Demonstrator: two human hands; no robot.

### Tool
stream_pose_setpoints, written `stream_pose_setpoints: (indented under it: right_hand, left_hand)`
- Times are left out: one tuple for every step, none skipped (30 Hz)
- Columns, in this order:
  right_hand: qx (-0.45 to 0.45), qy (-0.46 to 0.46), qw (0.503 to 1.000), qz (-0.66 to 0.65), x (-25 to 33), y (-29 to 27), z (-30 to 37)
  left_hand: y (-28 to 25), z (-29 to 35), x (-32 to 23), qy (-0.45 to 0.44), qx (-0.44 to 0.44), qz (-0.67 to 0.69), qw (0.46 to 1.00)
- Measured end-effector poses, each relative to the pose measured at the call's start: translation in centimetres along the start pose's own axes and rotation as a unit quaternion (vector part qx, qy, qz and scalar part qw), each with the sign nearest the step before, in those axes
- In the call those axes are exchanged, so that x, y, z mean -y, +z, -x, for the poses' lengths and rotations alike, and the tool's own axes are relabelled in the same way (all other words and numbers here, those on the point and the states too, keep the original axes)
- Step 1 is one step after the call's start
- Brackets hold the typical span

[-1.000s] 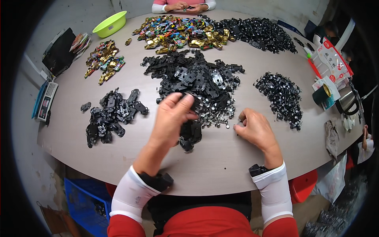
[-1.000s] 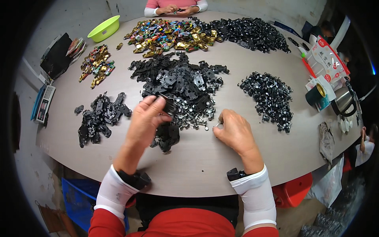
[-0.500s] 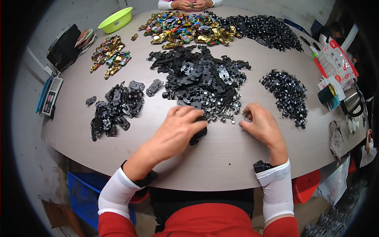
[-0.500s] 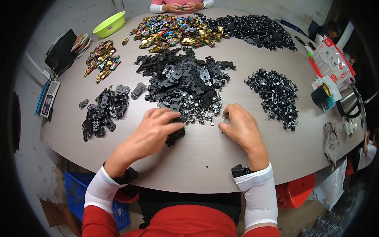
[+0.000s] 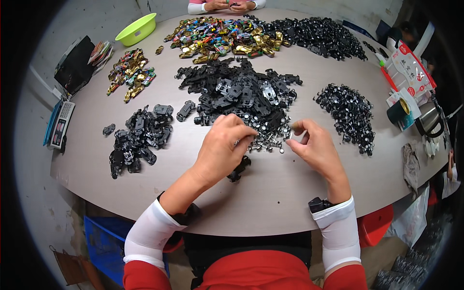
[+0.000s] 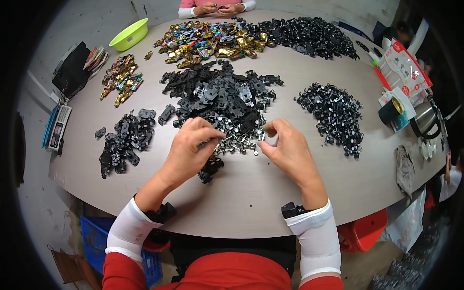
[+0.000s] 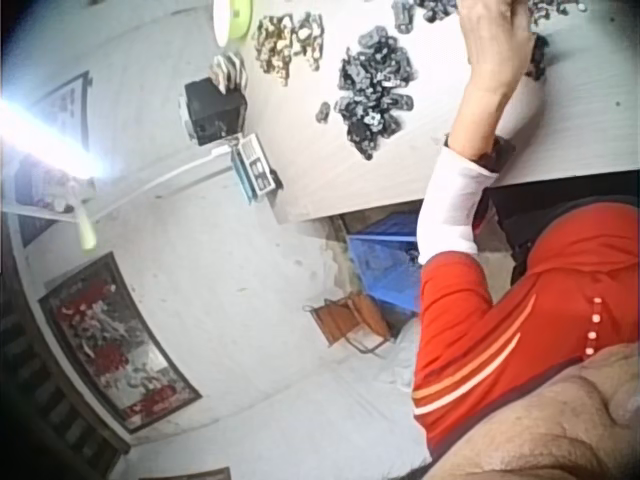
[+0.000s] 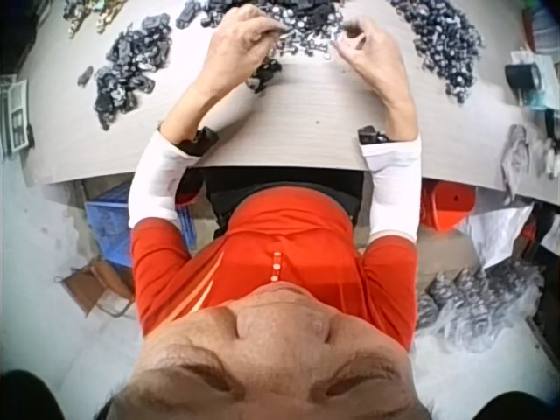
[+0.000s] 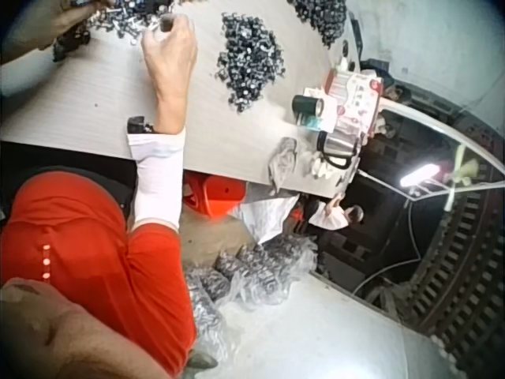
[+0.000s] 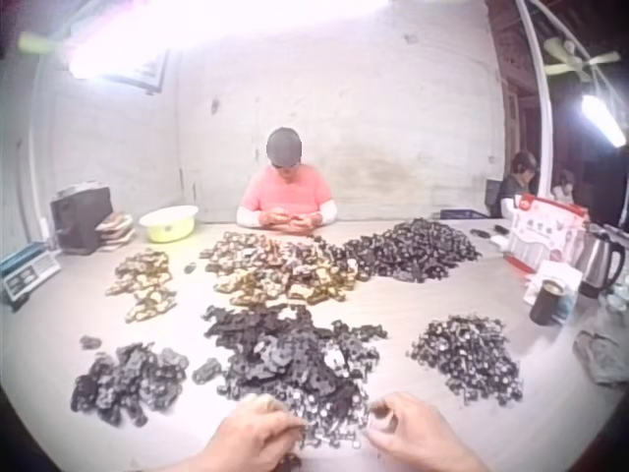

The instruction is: The person sits at a table and assembles small black lock components by hand. They pick up a lock body and a metal pin, insert the pin into the body, and place the finished unit into a growing pile on the table. The process is repeated continuously throughout the clip.

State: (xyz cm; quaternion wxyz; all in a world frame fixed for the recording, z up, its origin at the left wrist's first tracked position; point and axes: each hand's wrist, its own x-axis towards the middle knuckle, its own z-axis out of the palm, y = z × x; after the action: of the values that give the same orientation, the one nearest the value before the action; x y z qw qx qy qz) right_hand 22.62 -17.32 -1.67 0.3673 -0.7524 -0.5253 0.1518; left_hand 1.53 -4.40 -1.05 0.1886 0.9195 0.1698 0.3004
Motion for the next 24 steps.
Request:
stream_pose_setpoints:
  right_hand:
    - [-0.016,-0.033,0.999,-0.038,0.3,0.2,-0.1]
    - [-0.032,-0.066,0.994,-0.075,0.7,0.5,0.0]
    - [-0.049,-0.098,0.988,-0.112,1.0,0.8,0.1]
    - [-0.054,-0.108,0.984,-0.13,1.3,1.2,0.3]
    - [-0.064,-0.134,0.982,-0.118,1.6,1.4,0.3]
    - [-0.075,-0.16,0.979,-0.106,2.1,1.5,0.4]
    - [-0.084,-0.185,0.975,-0.095,2.4,1.7,0.5]
    - [-0.075,-0.18,0.976,-0.098,2.9,1.9,0.6]
    - [-0.07,-0.196,0.974,-0.087,2.9,2.2,0.6]
    - [-0.065,-0.21,0.973,-0.074,2.9,2.4,0.6]
    - [-0.059,-0.225,0.971,-0.061,2.8,2.5,0.6]
    - [-0.057,-0.229,0.97,-0.056,2.6,2.7,0.6]
    - [-0.056,-0.227,0.971,-0.05,2.5,2.9,0.6]
    - [-0.054,-0.226,0.972,-0.045,2.4,3.0,0.5]
    - [-0.053,-0.225,0.972,-0.039,2.3,3.2,0.5]
    - [-0.055,-0.228,0.971,-0.04,2.2,3.3,0.5]
    - [-0.056,-0.23,0.971,-0.042,2.1,3.5,0.5]
    - [-0.058,-0.233,0.97,-0.043,1.9,3.6,0.5]
    - [-0.056,-0.23,0.97,-0.052,1.9,3.8,0.4]
    - [-0.054,-0.227,0.971,-0.06,1.8,4.0,0.4]
    - [-0.052,-0.224,0.971,-0.068,1.8,4.1,0.4]
    - [-0.051,-0.214,0.973,-0.072,1.9,4.2,0.4]
    - [-0.051,-0.205,0.975,-0.075,1.9,4.3,0.4]
    - [-0.051,-0.195,0.976,-0.079,2.0,4.4,0.5]
  left_hand:
    - [-0.1,-0.2,-0.3,-0.1,0.006,0.136,0.986]
    - [0.0,-0.5,-0.6,-0.197,0.012,0.269,0.943]
    - [0.0,-0.6,-0.7,-0.287,0.018,0.395,0.872]
    - [0.6,-0.6,0.0,-0.293,0.004,0.48,0.827]
    - [0.8,-0.5,0.3,-0.314,0.007,0.502,0.806]
    - [0.9,-0.5,0.5,-0.335,0.009,0.523,0.784]
    - [1.0,-0.4,0.5,-0.357,0.011,0.543,0.76]
    - [1.1,-0.3,0.6,-0.374,0.004,0.557,0.742]
    - [1.1,-0.2,0.6,-0.377,0.002,0.564,0.735]
    - [1.3,-0.2,0.6,-0.379,0.001,0.572,0.727]
    - [1.4,-0.1,0.7,-0.381,0.0,0.581,0.72]
    - [1.5,-0.1,0.7,-0.381,-0.006,0.58,0.72]
    - [1.7,0.0,0.7,-0.381,-0.013,0.58,0.72]
    - [1.9,0.1,0.7,-0.381,-0.02,0.58,0.72]
    - [2.0,0.2,0.7,-0.38,-0.023,0.584,0.717]
    - [2.2,0.3,0.6,-0.379,-0.025,0.587,0.715]
    - [2.3,0.4,0.6,-0.378,-0.028,0.591,0.713]
    - [2.4,0.6,0.5,-0.377,-0.034,0.593,0.71]
    - [2.5,0.7,0.5,-0.376,-0.041,0.596,0.708]
    - [2.6,0.8,0.5,-0.375,-0.047,0.599,0.706]
    - [2.7,0.9,0.3,-0.376,-0.049,0.602,0.702]
    - [2.6,0.8,0.1,-0.376,-0.051,0.606,0.699]
    - [2.6,0.8,0.0,-0.376,-0.053,0.61,0.696]
    - [2.6,0.9,-0.2,-0.375,-0.054,0.599,0.706]
